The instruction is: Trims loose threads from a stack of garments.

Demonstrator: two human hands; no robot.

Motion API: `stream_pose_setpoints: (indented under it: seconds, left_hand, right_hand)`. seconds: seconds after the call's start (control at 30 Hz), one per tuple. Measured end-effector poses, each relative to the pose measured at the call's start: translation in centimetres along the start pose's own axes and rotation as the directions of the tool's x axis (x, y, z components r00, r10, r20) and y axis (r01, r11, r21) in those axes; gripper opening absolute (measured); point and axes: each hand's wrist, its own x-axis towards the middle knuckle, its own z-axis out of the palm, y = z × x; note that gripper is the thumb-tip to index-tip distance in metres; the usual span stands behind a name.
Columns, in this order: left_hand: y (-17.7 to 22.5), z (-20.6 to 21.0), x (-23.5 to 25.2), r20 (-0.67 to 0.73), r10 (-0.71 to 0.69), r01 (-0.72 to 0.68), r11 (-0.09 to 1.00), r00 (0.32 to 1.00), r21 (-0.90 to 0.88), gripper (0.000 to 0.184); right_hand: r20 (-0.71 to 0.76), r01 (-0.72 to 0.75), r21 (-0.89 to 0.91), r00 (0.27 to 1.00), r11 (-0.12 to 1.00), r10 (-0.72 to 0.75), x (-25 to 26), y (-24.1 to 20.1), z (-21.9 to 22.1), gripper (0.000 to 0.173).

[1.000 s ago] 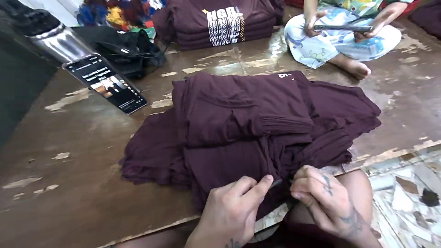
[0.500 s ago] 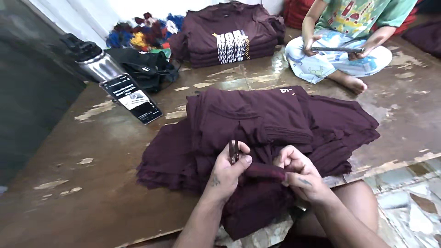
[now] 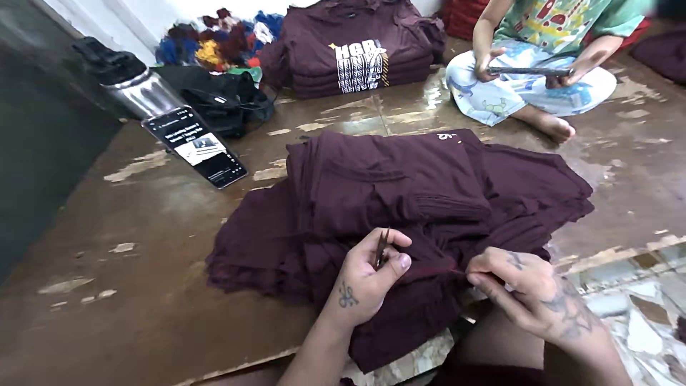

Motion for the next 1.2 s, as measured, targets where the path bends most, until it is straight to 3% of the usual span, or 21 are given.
stream_pose_setpoints:
  seconds: [0.13, 0.27, 0.33, 0.4, 0.47, 0.57, 0.67, 0.77, 0.9, 0.97, 1.03, 1.13, 1.2]
  left_hand:
    - [0.5, 0.1, 0.3, -0.109, -0.1, 0.092, 0.993, 0.989, -0.079, 0.022]
    - [1.0, -0.1, 0.5, -0.159, -0.174, 0.159, 0.982, 0.972, -0.1, 0.021]
    - [1.2, -0.1, 0.5, -0.178, -0.184, 0.164, 0.979, 0.967, -0.123, 0.018]
    - [1.1, -0.2, 0.4, -0.184, -0.188, 0.165, 0.977, 0.965, -0.132, 0.019]
    - [1.2, -0.5, 0.4, -0.182, -0.199, 0.178, 0.976, 0.963, -0.127, 0.021]
    - [1.1, -0.9, 0.3, -0.203, -0.253, 0.218, 0.959, 0.946, -0.179, 0.02]
    - [1.0, -1.0, 0.5, -0.219, -0.27, 0.221, 0.949, 0.938, -0.224, 0.019]
    - [1.2, -1.0, 0.4, -0.22, -0.257, 0.198, 0.946, 0.941, -0.258, 0.019]
    - [1.7, -1.3, 0.4, -0.222, -0.267, 0.209, 0.945, 0.938, -0.253, 0.021]
    - [2.1, -1.5, 0.3, -0.257, -0.301, 0.23, 0.934, 0.918, -0.274, 0.022]
    - [2.5, -1.5, 0.2, -0.302, -0.323, 0.223, 0.92, 0.897, -0.322, 0.022]
    - [2.2, -1.4, 0.0, -0.31, -0.327, 0.184, 0.893, 0.893, -0.411, 0.023]
    - [1.9, -1.3, 0.0, -0.297, -0.328, 0.171, 0.876, 0.897, -0.451, 0.023]
  right_hand:
    - [-0.103, -0.062, -0.079, 0.993, 0.995, 0.054, 1.7, -1.7, 2.0, 0.059]
    - [-0.129, 0.137, -0.085, 0.981, 0.987, -0.147, 3.4, -4.0, 5.2, 0.047]
    - [-0.053, 0.157, -0.068, 0.986, 0.985, -0.161, 3.6, -4.4, 6.7, 0.038]
    - [-0.071, 0.151, 0.082, 0.987, 0.985, -0.146, 2.8, -3.7, 7.3, 0.021]
    - [-0.073, 0.134, 0.273, 0.99, 0.953, -0.118, 0.8, -2.5, 5.8, 0.027]
    - [0.062, 0.108, 0.342, 0.989, 0.934, -0.137, -2.5, -1.8, 3.0, 0.028]
    - [0.073, 0.109, 0.299, 0.988, 0.948, -0.136, -2.8, -3.1, 1.6, 0.03]
    - [0.01, 0.1, 0.132, 0.995, 0.986, -0.103, -0.5, -5.5, 1.4, 0.032]
    - [-0.028, 0.213, 0.016, 0.977, 0.977, -0.212, 3.3, -6.6, 7.1, 0.032]
    - [-0.121, 0.27, -0.048, 0.954, 0.962, -0.274, 4.4, -5.9, 10.6, 0.02]
    - [-0.174, 0.321, 0.056, 0.936, 0.946, -0.307, 3.6, -4.9, 11.5, 0.017]
    - [-0.067, 0.26, 0.313, 0.965, 0.913, -0.252, 1.7, -3.7, 9.5, 0.024]
    - [-0.018, 0.215, 0.373, 0.974, 0.903, -0.224, 1.2, -3.4, 8.5, 0.026]
